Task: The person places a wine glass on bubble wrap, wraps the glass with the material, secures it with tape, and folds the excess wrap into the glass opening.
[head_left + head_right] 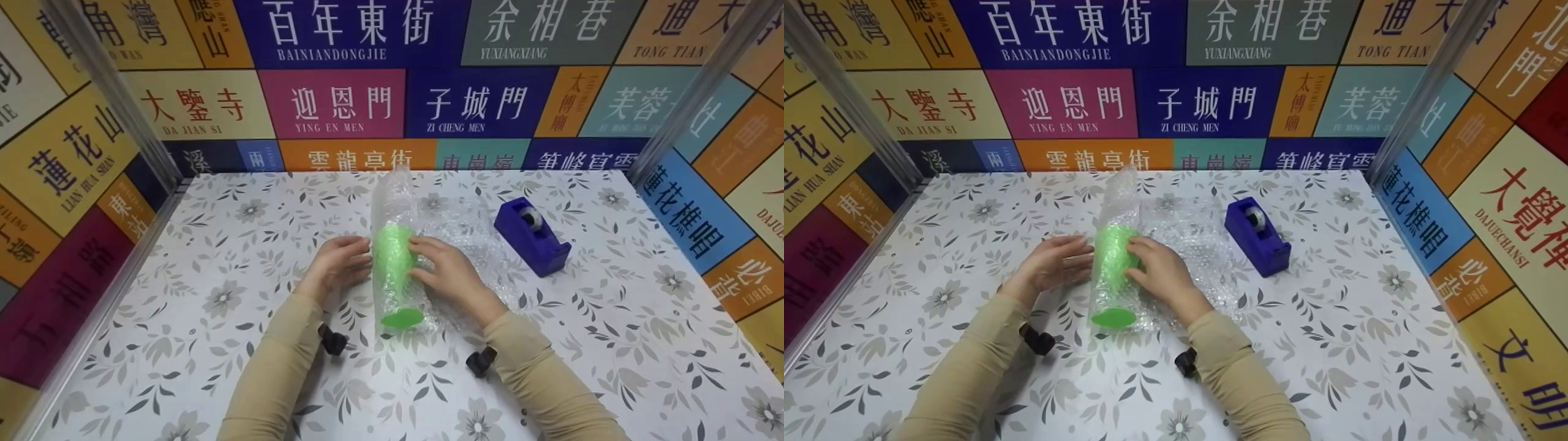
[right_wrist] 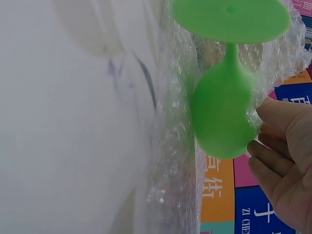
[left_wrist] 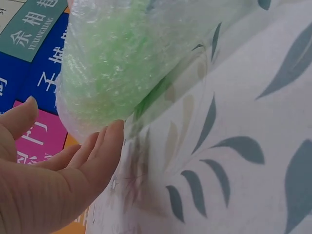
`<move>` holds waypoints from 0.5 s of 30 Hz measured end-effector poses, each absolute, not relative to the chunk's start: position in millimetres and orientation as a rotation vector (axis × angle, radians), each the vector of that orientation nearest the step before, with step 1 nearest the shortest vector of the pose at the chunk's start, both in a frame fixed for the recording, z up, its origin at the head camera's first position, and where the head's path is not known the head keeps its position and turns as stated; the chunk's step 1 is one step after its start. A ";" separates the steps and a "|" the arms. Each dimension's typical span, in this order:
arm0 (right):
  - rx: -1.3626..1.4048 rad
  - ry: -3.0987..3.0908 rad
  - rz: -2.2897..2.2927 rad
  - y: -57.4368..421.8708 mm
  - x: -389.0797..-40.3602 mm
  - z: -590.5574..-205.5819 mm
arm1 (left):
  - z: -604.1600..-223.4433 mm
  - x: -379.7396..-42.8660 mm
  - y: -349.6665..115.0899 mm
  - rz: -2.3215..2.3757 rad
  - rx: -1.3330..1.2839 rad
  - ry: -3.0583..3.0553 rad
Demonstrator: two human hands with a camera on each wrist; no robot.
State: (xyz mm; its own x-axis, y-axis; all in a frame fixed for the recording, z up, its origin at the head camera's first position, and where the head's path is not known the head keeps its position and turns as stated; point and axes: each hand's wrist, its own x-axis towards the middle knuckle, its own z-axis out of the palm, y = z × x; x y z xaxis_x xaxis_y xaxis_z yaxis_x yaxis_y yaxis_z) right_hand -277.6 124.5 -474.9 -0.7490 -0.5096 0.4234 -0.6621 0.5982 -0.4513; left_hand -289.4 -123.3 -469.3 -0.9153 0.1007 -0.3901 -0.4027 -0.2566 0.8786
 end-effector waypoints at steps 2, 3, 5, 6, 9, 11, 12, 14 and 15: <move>0.970 -2.566 0.890 125.1 -278.1 -474.9 | -471.5 -289.4 -119.6 2.214 -0.347 1.700; 0.968 -2.564 0.900 125.4 -278.2 -475.0 | -472.5 -289.5 -117.6 2.208 -0.343 1.708; 0.963 -2.566 0.926 126.2 -278.7 -475.1 | -474.1 -289.3 -113.8 2.196 -0.337 1.739; 0.963 -2.564 0.935 126.6 -278.9 -475.0 | -474.3 -288.9 -111.9 2.188 -0.338 1.759; 0.959 -2.564 0.963 127.9 -279.8 -474.5 | -475.3 -288.4 -107.2 2.160 -0.330 1.831; 0.950 -2.569 0.980 128.7 -280.6 -473.6 | -475.5 -288.0 -104.5 2.150 -0.326 1.877; 0.943 -2.571 0.982 129.2 -281.2 -473.5 | -475.4 -287.8 -103.3 2.149 -0.325 1.893; 0.911 -2.590 1.000 130.0 -282.1 -472.4 | -475.2 -287.6 -100.9 2.145 -0.318 1.927; 0.891 -2.602 1.014 130.3 -282.4 -471.7 | -475.0 -287.4 -99.7 2.146 -0.315 1.940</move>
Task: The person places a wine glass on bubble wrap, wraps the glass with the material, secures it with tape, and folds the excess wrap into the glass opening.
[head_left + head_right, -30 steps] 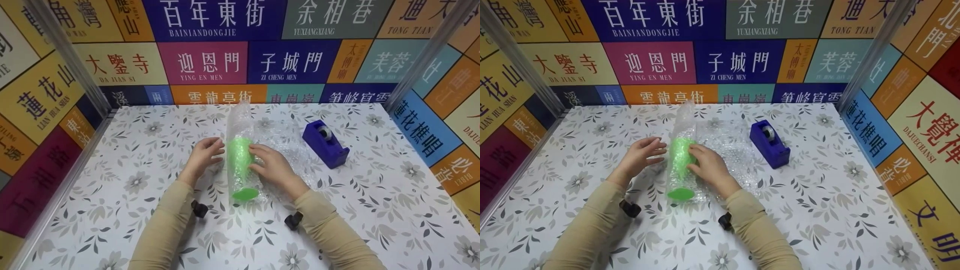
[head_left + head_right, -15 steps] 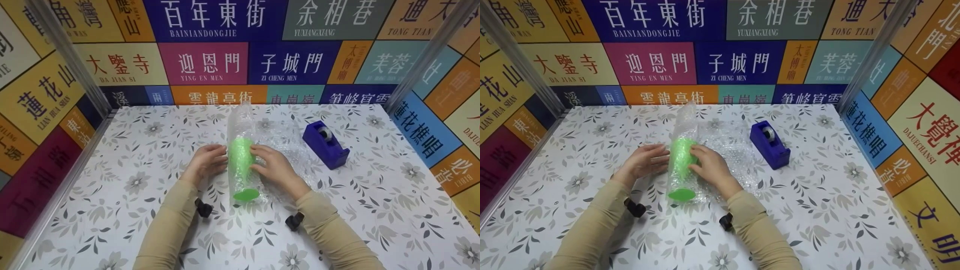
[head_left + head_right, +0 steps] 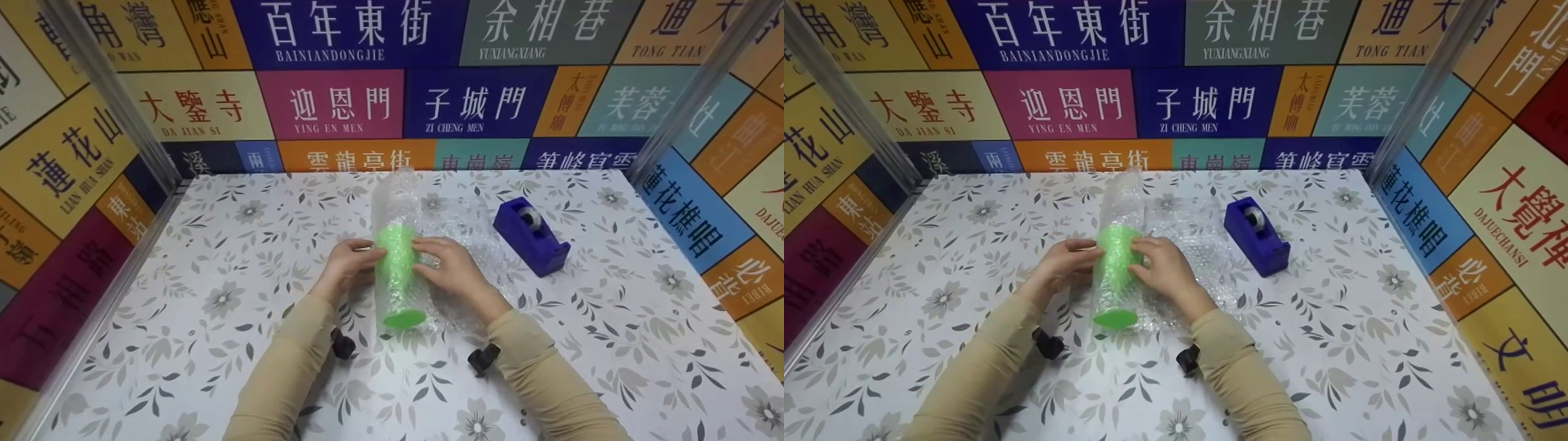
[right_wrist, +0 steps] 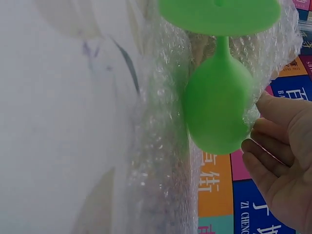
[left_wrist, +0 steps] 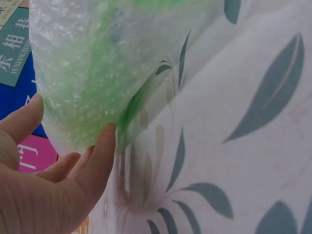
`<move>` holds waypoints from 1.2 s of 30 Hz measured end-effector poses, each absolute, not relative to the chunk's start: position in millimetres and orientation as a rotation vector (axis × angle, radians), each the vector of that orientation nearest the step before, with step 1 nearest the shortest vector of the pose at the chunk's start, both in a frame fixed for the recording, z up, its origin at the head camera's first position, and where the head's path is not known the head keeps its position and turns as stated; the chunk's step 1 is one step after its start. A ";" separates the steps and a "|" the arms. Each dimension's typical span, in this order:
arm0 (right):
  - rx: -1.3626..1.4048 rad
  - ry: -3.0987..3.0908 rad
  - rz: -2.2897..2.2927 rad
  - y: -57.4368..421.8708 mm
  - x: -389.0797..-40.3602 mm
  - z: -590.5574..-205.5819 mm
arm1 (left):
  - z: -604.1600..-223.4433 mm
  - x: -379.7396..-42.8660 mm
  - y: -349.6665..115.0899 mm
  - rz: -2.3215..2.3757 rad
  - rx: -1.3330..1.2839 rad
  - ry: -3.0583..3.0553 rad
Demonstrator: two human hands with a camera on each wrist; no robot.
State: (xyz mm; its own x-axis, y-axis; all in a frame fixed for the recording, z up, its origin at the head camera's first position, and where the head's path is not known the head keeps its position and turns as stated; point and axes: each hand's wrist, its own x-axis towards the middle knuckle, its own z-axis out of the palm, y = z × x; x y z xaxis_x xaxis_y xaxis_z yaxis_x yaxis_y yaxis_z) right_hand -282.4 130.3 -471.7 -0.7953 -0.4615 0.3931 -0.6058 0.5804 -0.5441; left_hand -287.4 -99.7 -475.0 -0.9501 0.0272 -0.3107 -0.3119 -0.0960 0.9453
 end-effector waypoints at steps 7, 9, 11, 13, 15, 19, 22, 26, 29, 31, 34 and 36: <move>0.693 -2.714 1.278 129.5 -283.6 -459.7 | -474.3 -286.1 -95.0 2.100 -0.303 2.073; 0.605 -2.757 1.392 129.2 -284.1 -453.3 | -474.6 -286.4 -94.2 2.087 -0.317 2.077; 0.517 -2.795 1.501 129.0 -284.2 -445.7 | -474.6 -287.0 -93.3 2.076 -0.333 2.070; 0.459 -2.826 1.583 128.3 -285.1 -438.8 | -474.1 -287.6 -92.3 2.076 -0.344 2.055; 0.416 -2.851 1.659 126.9 -286.8 -433.4 | -472.7 -287.9 -91.1 2.086 -0.354 2.037; 0.347 -2.869 1.817 124.2 -291.4 -427.0 | -470.3 -287.8 -89.3 2.099 -0.354 2.021; 0.288 -2.855 1.928 124.6 -294.5 -425.1 | -469.2 -287.1 -89.3 2.088 -0.339 2.020; 0.245 -2.858 1.987 127.6 -297.0 -424.7 | -467.2 -285.6 -90.7 2.096 -0.334 1.964; 0.226 -2.859 2.018 130.2 -297.9 -424.7 | -465.0 -284.6 -91.6 2.112 -0.347 1.914; 0.205 -2.855 2.050 132.0 -298.9 -425.0 | -464.2 -284.2 -92.0 2.122 -0.348 1.894; 0.163 -2.841 2.105 134.0 -299.8 -424.9 | -463.4 -282.8 -91.7 2.140 -0.316 1.886; 0.136 -2.828 2.140 135.3 -301.2 -426.0 | -464.1 -282.6 -91.3 2.155 -0.278 1.895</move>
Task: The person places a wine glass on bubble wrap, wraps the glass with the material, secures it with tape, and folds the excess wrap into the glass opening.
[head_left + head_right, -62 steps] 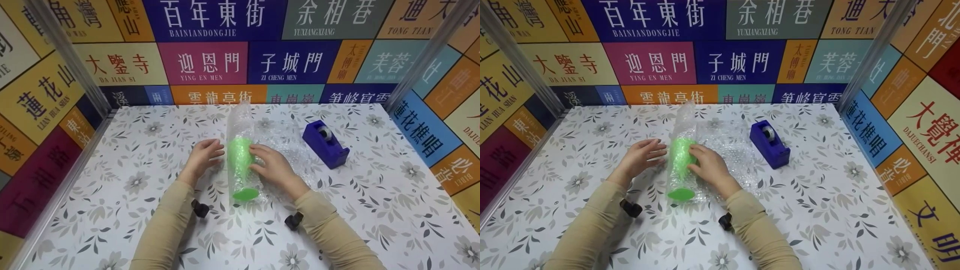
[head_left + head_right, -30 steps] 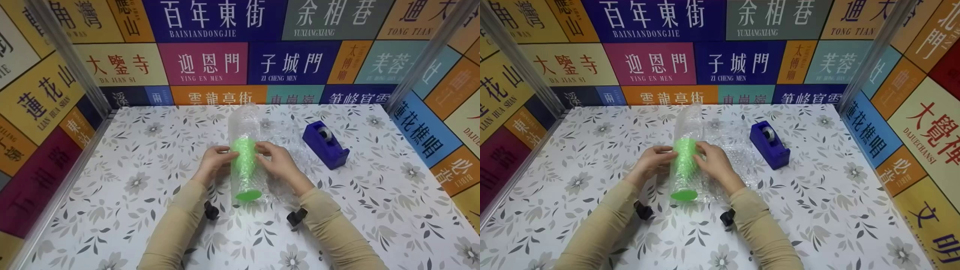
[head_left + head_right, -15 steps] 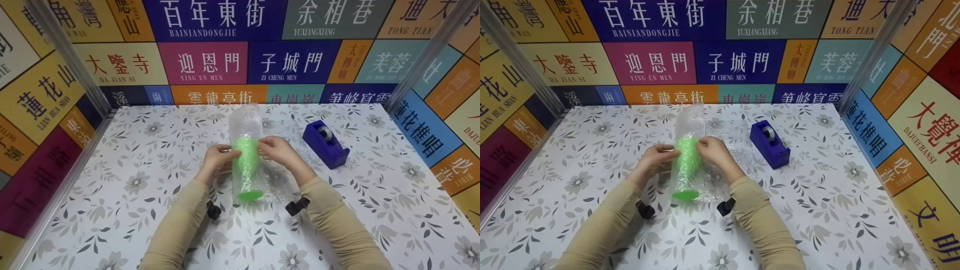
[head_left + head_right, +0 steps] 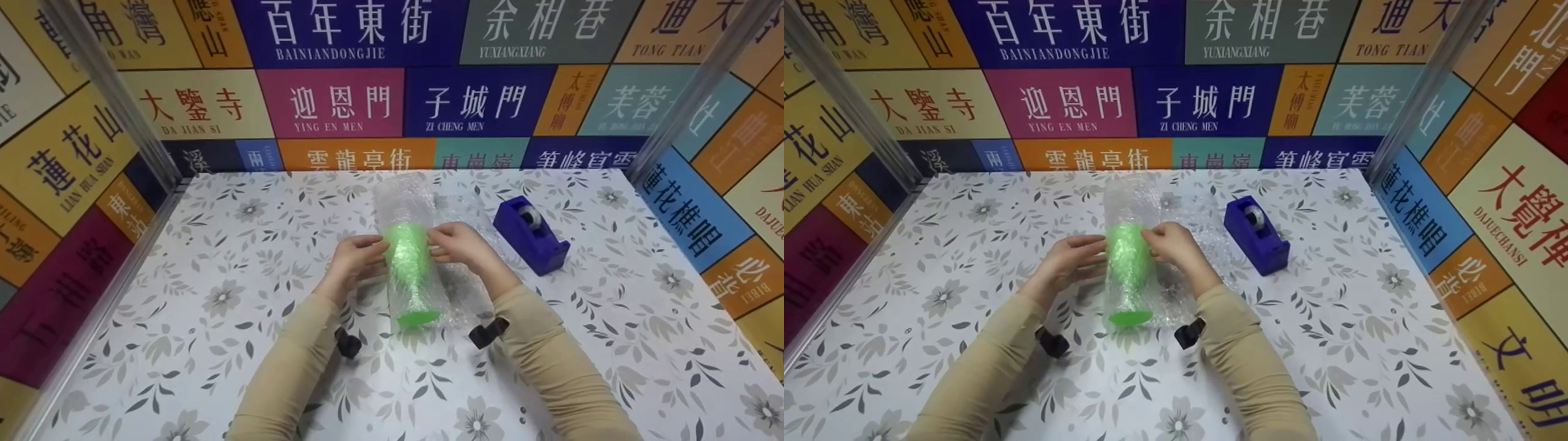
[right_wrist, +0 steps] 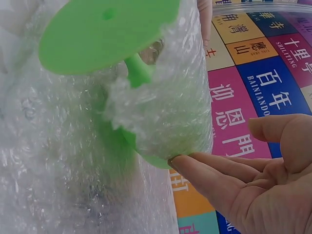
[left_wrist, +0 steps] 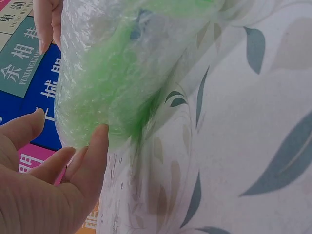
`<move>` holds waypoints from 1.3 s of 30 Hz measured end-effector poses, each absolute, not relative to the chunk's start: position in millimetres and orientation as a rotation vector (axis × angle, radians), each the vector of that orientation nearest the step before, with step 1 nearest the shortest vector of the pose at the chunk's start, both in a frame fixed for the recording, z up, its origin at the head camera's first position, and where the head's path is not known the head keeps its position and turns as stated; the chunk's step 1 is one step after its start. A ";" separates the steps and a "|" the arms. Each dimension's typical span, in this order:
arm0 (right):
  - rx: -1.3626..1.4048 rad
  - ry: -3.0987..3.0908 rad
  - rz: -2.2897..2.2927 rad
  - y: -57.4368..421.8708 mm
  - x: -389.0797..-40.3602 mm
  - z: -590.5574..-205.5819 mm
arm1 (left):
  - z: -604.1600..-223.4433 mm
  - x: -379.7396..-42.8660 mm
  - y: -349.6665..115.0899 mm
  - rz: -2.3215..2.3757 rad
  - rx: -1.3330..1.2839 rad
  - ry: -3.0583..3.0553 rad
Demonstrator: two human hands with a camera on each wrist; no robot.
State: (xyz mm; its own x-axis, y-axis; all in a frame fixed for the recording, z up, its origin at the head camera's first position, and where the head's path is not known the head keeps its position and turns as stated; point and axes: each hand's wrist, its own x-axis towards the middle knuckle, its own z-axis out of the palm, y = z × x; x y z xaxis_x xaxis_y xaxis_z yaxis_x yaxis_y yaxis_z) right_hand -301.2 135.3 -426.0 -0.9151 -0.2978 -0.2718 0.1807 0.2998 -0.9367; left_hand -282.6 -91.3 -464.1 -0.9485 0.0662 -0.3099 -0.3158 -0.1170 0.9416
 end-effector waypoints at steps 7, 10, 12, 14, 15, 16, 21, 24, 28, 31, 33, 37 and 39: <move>-0.077 2.097 -1.706 142.6 -306.1 -430.9 | -467.5 -282.5 -87.8 2.199 -0.208 1.932; -0.064 2.093 -1.702 144.8 -306.4 -432.4 | -468.2 -282.3 -86.2 2.210 -0.191 1.921; -0.052 2.089 -1.699 145.5 -306.6 -433.3 | -468.2 -282.6 -85.8 2.212 -0.190 1.906; -0.041 2.072 -1.705 146.1 -306.6 -434.2 | -467.6 -282.5 -85.8 2.208 -0.193 1.905; -0.035 2.065 -1.708 146.2 -306.6 -434.8 | -467.6 -282.7 -85.9 2.206 -0.192 1.909; -0.027 2.054 -1.715 146.3 -306.8 -435.7 | -467.8 -283.0 -86.1 2.204 -0.193 1.912; -0.022 2.009 -1.731 147.1 -307.0 -441.0 | -469.0 -283.5 -88.4 2.183 -0.196 1.942; -0.021 1.955 -1.757 148.2 -306.3 -444.2 | -469.4 -283.5 -90.1 2.169 -0.201 1.958; -0.015 1.842 -1.822 149.8 -306.1 -449.5 | -470.9 -284.4 -91.9 2.175 -0.213 1.961; -0.009 1.769 -1.872 150.3 -306.3 -453.6 | -471.6 -284.7 -92.6 2.187 -0.218 1.958; -0.007 1.732 -1.900 150.6 -306.2 -455.8 | -471.9 -284.6 -92.9 2.184 -0.217 1.965; 0.006 1.680 -1.937 151.5 -306.3 -458.9 | -472.0 -283.0 -94.0 2.182 -0.201 1.978; 0.009 1.663 -1.947 152.2 -307.0 -460.6 | -472.6 -282.7 -94.8 2.185 -0.194 1.986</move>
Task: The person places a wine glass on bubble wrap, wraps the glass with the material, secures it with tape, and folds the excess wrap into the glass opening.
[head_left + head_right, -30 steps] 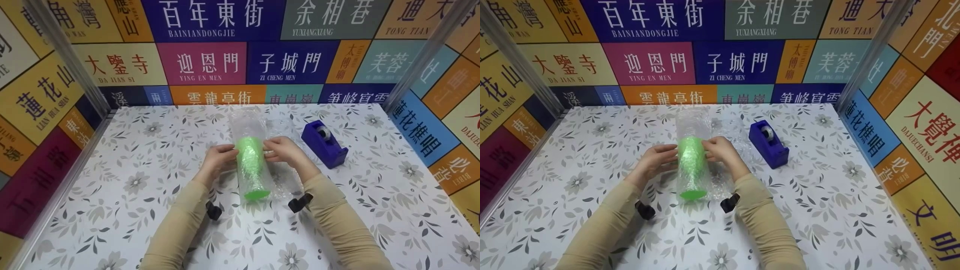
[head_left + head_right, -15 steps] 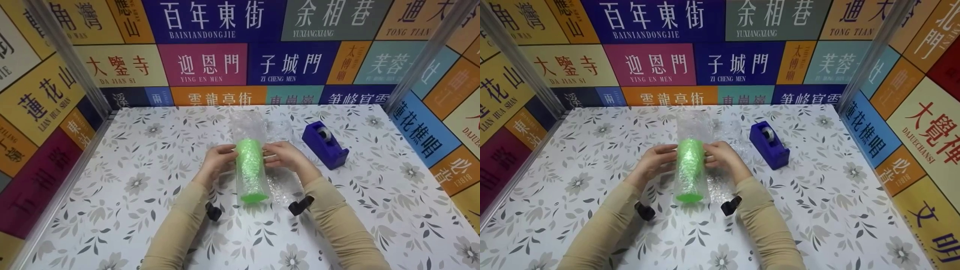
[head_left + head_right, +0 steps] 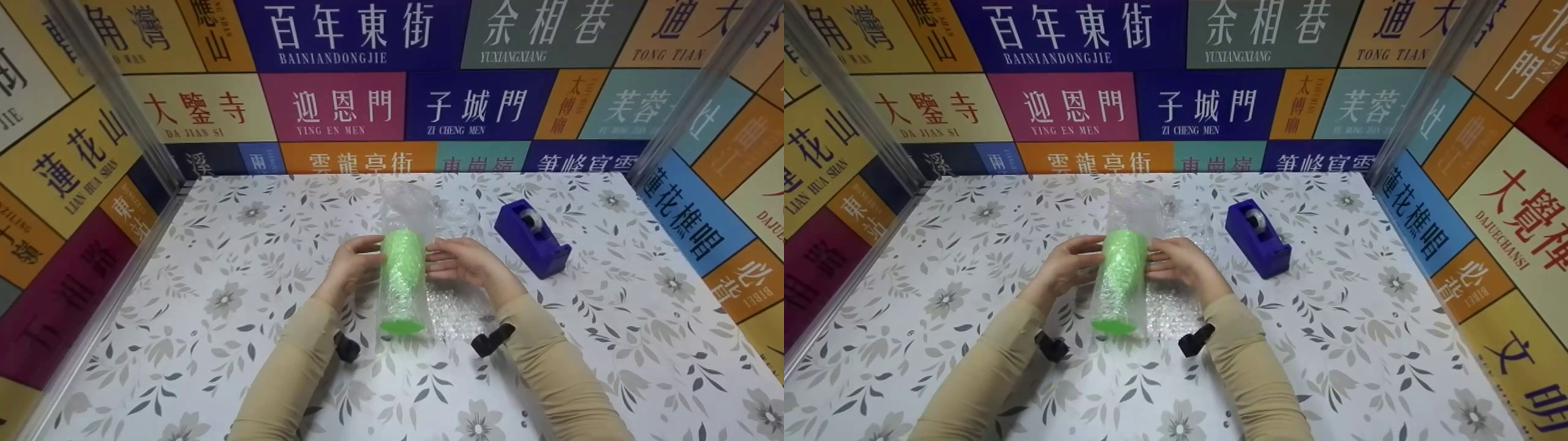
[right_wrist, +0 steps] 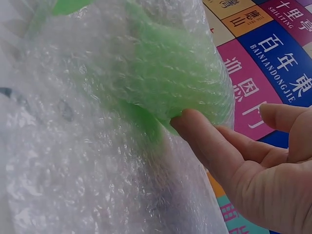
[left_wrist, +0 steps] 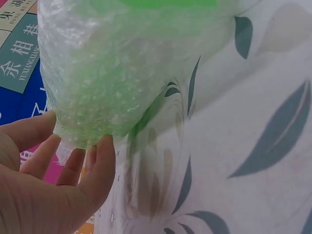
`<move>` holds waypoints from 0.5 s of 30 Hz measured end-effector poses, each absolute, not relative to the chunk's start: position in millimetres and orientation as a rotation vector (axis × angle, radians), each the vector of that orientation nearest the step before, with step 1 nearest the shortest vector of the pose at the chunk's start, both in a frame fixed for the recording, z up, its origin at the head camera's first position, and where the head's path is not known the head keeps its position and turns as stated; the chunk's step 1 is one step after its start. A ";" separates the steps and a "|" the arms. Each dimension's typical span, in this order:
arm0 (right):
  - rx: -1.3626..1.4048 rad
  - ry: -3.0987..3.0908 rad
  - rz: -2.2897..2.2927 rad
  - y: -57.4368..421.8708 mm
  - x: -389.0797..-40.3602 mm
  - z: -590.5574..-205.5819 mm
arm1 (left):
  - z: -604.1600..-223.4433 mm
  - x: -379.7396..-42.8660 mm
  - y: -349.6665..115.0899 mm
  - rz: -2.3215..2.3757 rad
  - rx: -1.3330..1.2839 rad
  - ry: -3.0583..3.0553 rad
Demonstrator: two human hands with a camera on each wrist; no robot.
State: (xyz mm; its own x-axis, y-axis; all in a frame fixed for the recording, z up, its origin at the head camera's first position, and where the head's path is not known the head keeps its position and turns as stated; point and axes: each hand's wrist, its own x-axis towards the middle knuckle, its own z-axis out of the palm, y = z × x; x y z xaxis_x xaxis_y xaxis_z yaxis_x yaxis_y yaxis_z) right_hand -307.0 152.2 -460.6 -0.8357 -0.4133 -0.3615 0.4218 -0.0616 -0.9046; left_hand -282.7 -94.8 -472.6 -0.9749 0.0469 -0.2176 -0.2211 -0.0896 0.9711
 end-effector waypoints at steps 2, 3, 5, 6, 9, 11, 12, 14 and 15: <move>0.008 1.648 -1.952 153.2 -307.5 -462.6 | -473.5 -282.9 -95.4 2.179 -0.192 2.007; 0.007 1.637 -1.957 153.6 -307.7 -463.6 | -473.9 -283.1 -95.5 2.174 -0.199 2.015; 0.009 1.619 -1.967 154.2 -308.0 -465.3 | -475.0 -283.5 -95.9 2.158 -0.220 2.029; 0.010 1.606 -1.976 154.5 -308.0 -466.1 | -475.4 -283.8 -96.0 2.149 -0.235 2.031; 0.016 1.574 -2.004 155.4 -307.9 -468.3 | -475.4 -283.6 -95.9 2.129 -0.274 2.022; 0.016 1.568 -2.013 155.3 -307.9 -469.7 | -475.1 -283.6 -95.7 2.126 -0.278 2.014; 0.017 1.566 -2.017 155.2 -307.9 -470.4 | -474.6 -283.3 -95.6 2.128 -0.279 2.009; 0.015 1.567 -2.020 154.6 -307.8 -471.3 | -473.9 -283.0 -95.3 2.131 -0.266 2.002; 0.017 1.567 -2.021 154.1 -307.7 -471.4 | -473.5 -282.7 -95.2 2.134 -0.262 1.997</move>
State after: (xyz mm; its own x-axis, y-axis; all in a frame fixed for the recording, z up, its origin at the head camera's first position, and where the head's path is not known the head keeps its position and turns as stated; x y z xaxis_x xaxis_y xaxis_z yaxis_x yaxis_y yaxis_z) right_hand -307.7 154.1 -471.4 -0.8340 -0.4282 -0.3480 0.4435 -0.1452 -0.8844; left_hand -282.7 -95.2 -473.5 -0.9628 0.0296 -0.2684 -0.2698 -0.0624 0.9609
